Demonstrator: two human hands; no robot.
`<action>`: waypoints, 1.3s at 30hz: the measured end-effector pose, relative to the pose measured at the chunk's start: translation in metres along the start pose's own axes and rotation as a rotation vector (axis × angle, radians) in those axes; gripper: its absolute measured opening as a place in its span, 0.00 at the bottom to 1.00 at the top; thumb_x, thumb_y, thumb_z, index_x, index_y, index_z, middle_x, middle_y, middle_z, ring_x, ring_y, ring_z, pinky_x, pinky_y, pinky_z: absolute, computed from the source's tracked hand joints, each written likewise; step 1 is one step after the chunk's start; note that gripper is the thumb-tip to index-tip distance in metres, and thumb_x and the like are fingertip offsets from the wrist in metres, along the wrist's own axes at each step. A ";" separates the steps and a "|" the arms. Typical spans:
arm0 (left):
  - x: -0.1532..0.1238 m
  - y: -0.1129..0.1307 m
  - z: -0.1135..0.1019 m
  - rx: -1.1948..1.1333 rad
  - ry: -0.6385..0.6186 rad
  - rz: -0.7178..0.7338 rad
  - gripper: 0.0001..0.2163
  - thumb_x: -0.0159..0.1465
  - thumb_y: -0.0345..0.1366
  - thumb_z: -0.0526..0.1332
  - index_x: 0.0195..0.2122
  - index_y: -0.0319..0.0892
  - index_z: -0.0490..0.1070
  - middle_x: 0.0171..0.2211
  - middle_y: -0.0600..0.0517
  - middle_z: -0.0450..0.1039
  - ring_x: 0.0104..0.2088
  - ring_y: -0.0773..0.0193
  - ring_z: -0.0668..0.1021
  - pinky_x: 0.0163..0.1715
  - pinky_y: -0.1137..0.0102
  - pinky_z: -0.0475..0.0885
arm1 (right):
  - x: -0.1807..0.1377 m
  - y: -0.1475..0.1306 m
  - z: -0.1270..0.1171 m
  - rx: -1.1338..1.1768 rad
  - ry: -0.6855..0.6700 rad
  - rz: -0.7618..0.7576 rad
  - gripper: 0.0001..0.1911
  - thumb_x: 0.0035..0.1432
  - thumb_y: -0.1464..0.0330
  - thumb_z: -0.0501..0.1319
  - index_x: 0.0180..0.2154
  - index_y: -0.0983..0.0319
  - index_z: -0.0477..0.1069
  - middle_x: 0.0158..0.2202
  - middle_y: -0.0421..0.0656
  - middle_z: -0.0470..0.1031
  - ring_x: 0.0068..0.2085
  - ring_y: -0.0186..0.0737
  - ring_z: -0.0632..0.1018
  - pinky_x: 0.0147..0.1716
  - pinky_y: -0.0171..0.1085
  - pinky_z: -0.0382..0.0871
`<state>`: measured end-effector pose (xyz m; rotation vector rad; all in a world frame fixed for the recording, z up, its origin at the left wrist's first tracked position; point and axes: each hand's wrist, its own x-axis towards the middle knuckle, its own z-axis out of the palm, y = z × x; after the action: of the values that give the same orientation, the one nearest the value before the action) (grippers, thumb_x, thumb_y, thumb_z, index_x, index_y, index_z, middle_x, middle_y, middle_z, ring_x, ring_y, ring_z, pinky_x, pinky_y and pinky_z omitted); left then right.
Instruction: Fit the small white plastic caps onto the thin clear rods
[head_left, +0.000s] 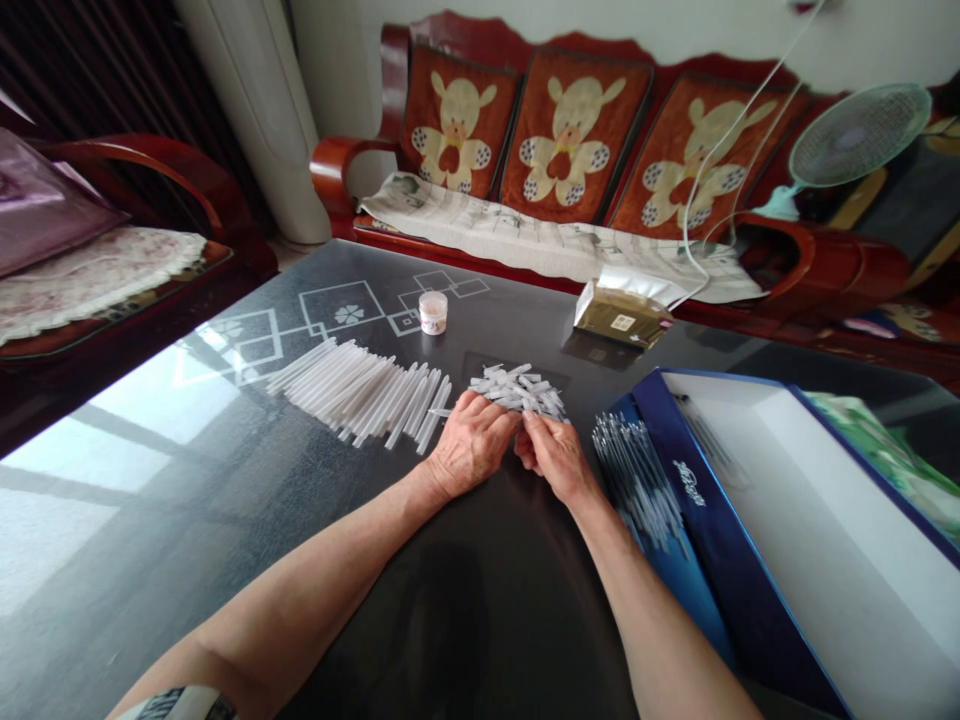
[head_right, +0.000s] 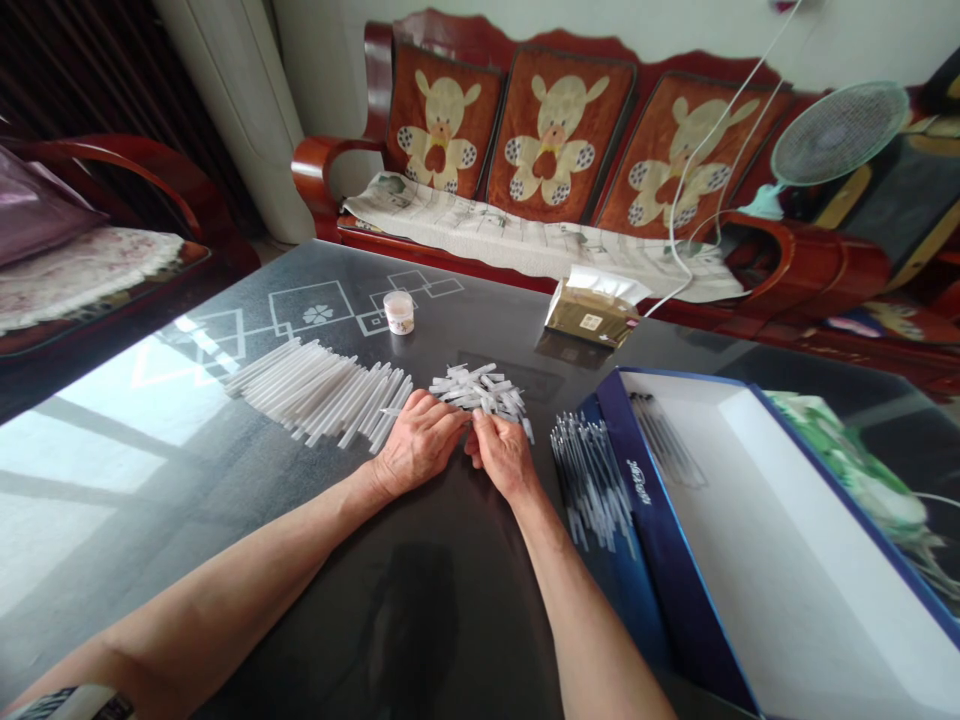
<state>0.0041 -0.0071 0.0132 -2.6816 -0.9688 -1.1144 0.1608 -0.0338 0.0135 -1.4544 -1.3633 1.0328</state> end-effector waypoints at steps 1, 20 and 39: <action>0.000 0.000 0.000 0.003 0.001 0.000 0.12 0.69 0.33 0.49 0.38 0.41 0.73 0.30 0.49 0.74 0.32 0.61 0.72 0.40 0.62 0.65 | 0.001 0.002 0.001 0.019 0.008 0.005 0.26 0.60 0.48 0.54 0.20 0.59 0.66 0.16 0.39 0.68 0.16 0.33 0.67 0.19 0.35 0.62; -0.002 -0.001 0.004 -0.049 0.029 -0.021 0.11 0.68 0.33 0.51 0.39 0.40 0.73 0.31 0.48 0.74 0.33 0.60 0.72 0.42 0.61 0.66 | -0.002 -0.014 -0.006 -0.278 0.077 -0.161 0.22 0.63 0.55 0.51 0.22 0.57 0.67 0.17 0.40 0.70 0.22 0.39 0.73 0.27 0.38 0.65; -0.002 -0.002 0.004 -0.031 0.006 -0.013 0.11 0.68 0.33 0.51 0.40 0.39 0.73 0.31 0.48 0.75 0.33 0.60 0.72 0.41 0.61 0.66 | -0.003 -0.013 -0.006 -0.256 0.086 -0.112 0.27 0.63 0.51 0.50 0.18 0.57 0.68 0.15 0.41 0.70 0.19 0.39 0.73 0.25 0.38 0.67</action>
<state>0.0045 -0.0055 0.0085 -2.6979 -0.9770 -1.1486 0.1630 -0.0371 0.0282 -1.5676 -1.5384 0.7365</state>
